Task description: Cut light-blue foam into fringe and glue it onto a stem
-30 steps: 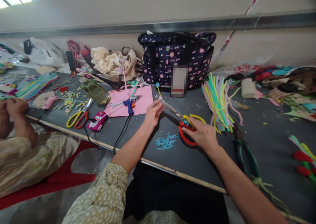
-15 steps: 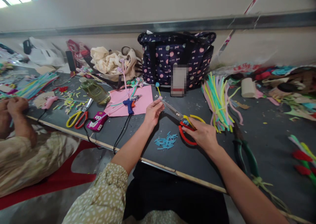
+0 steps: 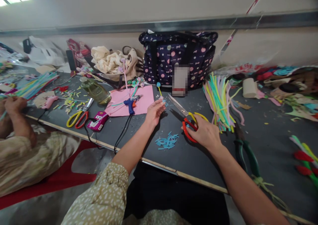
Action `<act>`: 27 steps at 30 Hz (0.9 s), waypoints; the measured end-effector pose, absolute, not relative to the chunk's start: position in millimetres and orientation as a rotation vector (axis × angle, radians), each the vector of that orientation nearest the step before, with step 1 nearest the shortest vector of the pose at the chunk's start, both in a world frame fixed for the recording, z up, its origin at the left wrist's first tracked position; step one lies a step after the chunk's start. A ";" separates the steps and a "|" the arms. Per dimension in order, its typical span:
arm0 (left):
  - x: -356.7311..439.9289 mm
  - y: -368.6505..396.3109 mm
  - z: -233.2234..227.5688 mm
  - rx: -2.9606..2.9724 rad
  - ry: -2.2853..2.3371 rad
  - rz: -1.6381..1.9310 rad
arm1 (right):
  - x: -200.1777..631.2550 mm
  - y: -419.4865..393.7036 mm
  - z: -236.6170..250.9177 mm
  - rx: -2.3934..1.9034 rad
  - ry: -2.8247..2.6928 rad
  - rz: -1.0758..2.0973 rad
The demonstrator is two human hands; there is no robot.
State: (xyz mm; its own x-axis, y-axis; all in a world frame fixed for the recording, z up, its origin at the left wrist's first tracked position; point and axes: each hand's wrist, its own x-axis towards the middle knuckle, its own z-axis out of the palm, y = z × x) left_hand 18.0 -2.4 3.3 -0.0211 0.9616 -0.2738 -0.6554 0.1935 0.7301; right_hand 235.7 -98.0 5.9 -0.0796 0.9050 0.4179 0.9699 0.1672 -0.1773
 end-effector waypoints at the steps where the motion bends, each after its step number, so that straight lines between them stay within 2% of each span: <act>1: 17.7 -2.4 3.8 0.451 0.864 1.357 | 235.9 -97.8 7.0 -1.777 -2.026 -0.205; 13: 11.7 -0.6 8.1 0.477 0.859 1.383 | 247.5 -93.9 -4.9 -1.733 -1.965 -0.181; 20: 8.5 -0.9 11.4 0.694 0.886 1.399 | 259.2 -89.4 -0.4 -1.791 -1.898 -0.199; 27: 9.2 -1.3 6.7 1.081 0.949 1.150 | 264.0 -86.8 -2.5 -1.800 -1.863 -0.175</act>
